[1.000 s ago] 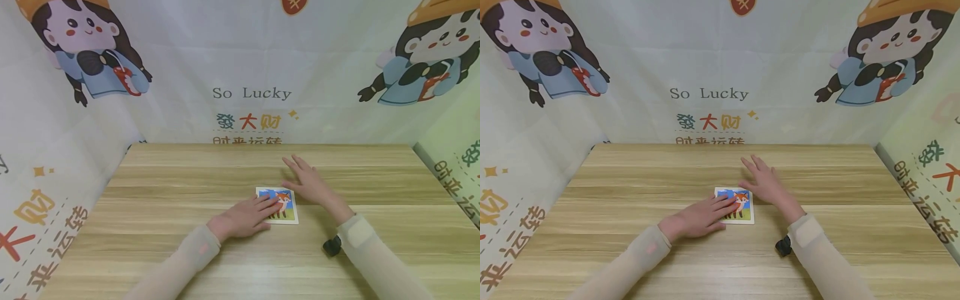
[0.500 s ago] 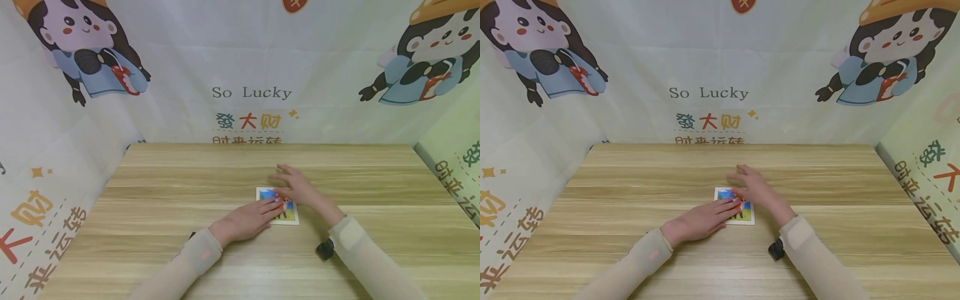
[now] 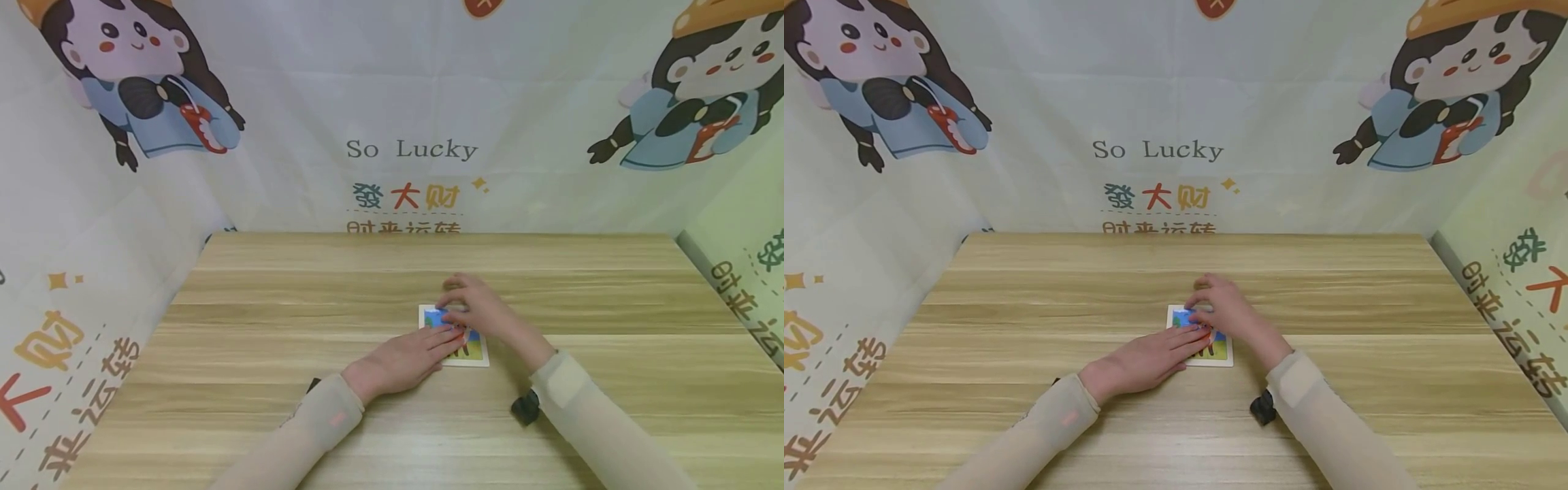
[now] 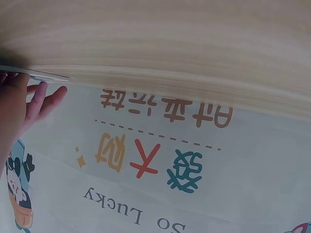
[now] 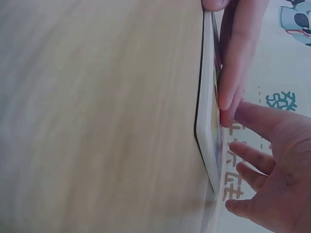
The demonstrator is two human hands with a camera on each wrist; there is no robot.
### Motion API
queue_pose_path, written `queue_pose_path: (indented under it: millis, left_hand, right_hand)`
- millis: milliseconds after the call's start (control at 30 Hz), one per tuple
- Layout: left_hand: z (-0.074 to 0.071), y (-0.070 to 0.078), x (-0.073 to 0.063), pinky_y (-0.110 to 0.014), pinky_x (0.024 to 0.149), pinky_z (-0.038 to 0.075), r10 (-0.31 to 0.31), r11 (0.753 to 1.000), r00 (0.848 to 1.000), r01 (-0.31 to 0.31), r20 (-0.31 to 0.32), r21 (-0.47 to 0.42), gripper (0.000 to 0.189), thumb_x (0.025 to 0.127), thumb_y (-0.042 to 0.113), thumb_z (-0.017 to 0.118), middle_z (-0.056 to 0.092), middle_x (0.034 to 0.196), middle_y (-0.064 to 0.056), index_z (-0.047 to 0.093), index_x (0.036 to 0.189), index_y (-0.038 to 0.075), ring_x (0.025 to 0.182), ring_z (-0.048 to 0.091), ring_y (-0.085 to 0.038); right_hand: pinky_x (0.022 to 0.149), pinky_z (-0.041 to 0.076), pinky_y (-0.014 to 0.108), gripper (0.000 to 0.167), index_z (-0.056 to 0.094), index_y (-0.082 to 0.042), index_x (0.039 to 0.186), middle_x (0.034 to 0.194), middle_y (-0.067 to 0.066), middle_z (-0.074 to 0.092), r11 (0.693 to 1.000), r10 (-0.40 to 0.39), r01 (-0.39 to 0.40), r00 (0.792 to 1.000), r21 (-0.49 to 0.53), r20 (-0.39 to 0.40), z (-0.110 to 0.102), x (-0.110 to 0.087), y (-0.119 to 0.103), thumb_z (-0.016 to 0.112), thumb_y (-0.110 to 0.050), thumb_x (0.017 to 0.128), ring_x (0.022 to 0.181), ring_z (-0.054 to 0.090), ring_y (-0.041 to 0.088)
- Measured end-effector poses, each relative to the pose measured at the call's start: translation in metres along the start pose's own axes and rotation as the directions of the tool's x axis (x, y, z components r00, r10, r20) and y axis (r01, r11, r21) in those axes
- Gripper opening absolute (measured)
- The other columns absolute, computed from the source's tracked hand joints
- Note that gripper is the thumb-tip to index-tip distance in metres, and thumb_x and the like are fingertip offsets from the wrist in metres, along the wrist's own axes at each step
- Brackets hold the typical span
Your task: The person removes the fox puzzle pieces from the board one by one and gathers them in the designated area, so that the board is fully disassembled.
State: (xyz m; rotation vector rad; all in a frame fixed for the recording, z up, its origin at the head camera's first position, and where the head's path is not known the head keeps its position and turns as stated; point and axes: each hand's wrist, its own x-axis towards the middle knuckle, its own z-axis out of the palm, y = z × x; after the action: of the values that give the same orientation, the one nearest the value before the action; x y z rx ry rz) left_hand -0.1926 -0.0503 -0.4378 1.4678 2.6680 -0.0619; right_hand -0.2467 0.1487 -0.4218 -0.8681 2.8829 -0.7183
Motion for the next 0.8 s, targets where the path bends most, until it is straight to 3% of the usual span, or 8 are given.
queue_pose_path:
  millis: [133,267,433,500,600,800]
  left_hand:
    - [0.0,0.0,0.0,-0.03,0.127,0.018,0.0,1.0,1.0,0.0,-0.001,-0.015,0.054,0.11,0.028,0.034,0.017,0.168,-0.002,0.021,0.16,0.013,0.156,0.016,-0.015]
    - [-0.001,0.001,0.001,-0.03,0.127,0.017,-0.001,1.0,1.0,0.001,-0.002,-0.022,0.054,0.11,0.028,0.034,0.017,0.168,-0.002,0.021,0.16,0.013,0.156,0.016,-0.014]
    - [0.0,0.001,0.001,-0.03,0.127,0.018,-0.011,1.0,1.0,0.011,0.002,-0.023,0.054,0.109,0.028,0.035,0.018,0.168,-0.002,0.022,0.16,0.014,0.156,0.017,-0.015]
    - [0.001,0.0,0.0,-0.03,0.127,0.018,-0.021,0.999,1.0,0.021,0.008,-0.028,0.054,0.109,0.028,0.035,0.019,0.168,-0.001,0.022,0.16,0.015,0.155,0.017,-0.014]
    - [0.0,0.001,0.001,-0.031,0.127,0.018,-0.035,0.998,0.999,0.036,0.012,-0.047,0.054,0.109,0.029,0.036,0.02,0.168,0.0,0.023,0.16,0.016,0.155,0.018,-0.014]
    - [-0.001,0.002,0.001,-0.032,0.127,0.02,-0.044,0.995,0.999,0.045,0.018,-0.093,0.053,0.109,0.029,0.036,0.021,0.168,0.002,0.024,0.16,0.017,0.155,0.019,-0.012]
  right_hand:
    - [0.115,0.037,0.058,0.015,0.072,-0.008,0.103,0.137,0.019,0.059,0.998,0.034,-0.033,0.999,0.047,-0.022,0.002,0.004,-0.003,0.072,-0.017,0.091,0.134,0.048,0.041]
    - [0.112,0.042,0.054,0.008,0.069,-0.007,0.096,0.128,0.016,0.065,0.985,0.073,-0.065,0.996,0.162,-0.044,0.004,0.007,-0.002,0.073,-0.012,0.09,0.126,0.056,0.037]
    - [0.093,0.056,0.041,0.005,0.067,-0.003,0.095,0.104,0.014,0.071,0.917,0.097,-0.081,0.995,0.391,-0.021,0.005,0.009,0.001,0.069,-0.005,0.091,0.101,0.067,0.026]
    - [0.084,0.056,0.033,0.006,0.067,-0.002,0.097,0.097,0.014,0.071,0.89,0.108,-0.089,0.994,0.448,-0.018,0.002,0.008,0.002,0.068,-0.005,0.092,0.091,0.066,0.02]
    - [0.078,0.053,0.027,0.009,0.067,-0.002,0.1,0.096,0.013,0.072,0.873,0.145,-0.113,0.989,0.474,-0.031,-0.007,0.007,0.005,0.068,-0.008,0.093,0.085,0.064,0.014]
    - [0.072,0.062,0.03,0.015,0.067,0.003,0.106,0.099,0.02,0.069,0.832,0.252,-0.178,0.965,0.525,-0.071,-0.025,0.001,0.018,0.065,-0.006,0.094,0.081,0.068,0.017]
